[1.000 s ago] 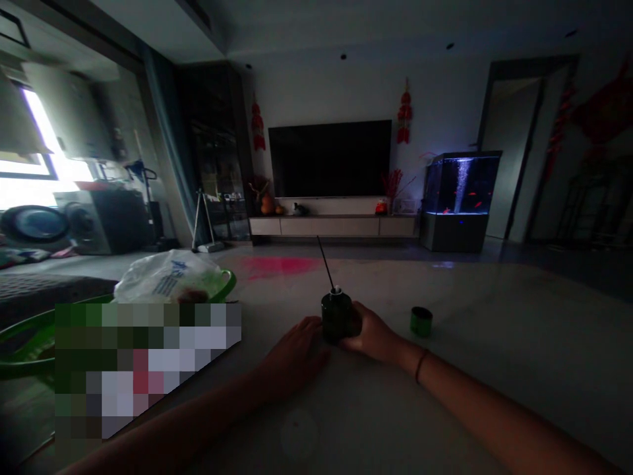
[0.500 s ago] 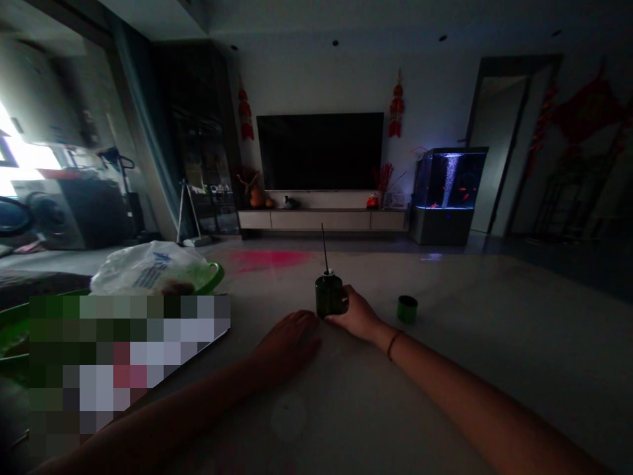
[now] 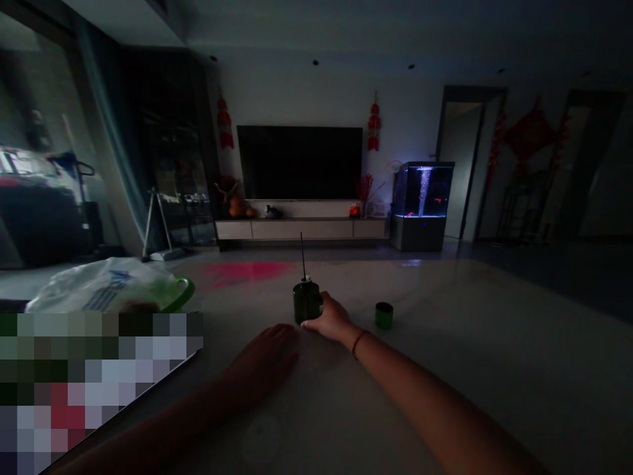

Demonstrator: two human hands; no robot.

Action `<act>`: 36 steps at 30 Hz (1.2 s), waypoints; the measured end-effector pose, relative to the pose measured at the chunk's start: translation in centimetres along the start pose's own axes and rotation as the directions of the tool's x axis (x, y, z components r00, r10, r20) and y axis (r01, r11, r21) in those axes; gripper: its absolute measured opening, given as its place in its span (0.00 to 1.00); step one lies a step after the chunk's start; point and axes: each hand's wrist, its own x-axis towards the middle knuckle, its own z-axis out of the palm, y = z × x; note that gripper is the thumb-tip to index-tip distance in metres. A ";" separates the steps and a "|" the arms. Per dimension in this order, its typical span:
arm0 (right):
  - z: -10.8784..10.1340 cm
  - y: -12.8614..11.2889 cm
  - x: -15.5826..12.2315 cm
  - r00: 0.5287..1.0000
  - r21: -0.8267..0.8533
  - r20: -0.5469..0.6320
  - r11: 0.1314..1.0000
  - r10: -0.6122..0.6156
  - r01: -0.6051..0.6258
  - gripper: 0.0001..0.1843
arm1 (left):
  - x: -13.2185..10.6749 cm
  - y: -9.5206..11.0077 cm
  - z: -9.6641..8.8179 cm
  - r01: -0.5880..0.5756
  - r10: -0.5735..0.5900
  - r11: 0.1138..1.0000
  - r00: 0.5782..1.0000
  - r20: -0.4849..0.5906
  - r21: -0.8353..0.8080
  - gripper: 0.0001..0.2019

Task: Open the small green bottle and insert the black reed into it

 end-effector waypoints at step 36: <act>-0.4 -0.7 -0.6 0.994 -0.218 -0.091 0.972 0.067 -0.086 0.27 | -0.1 0.6 -0.6 0.017 -0.019 0.999 0.998 0.054 0.040 0.15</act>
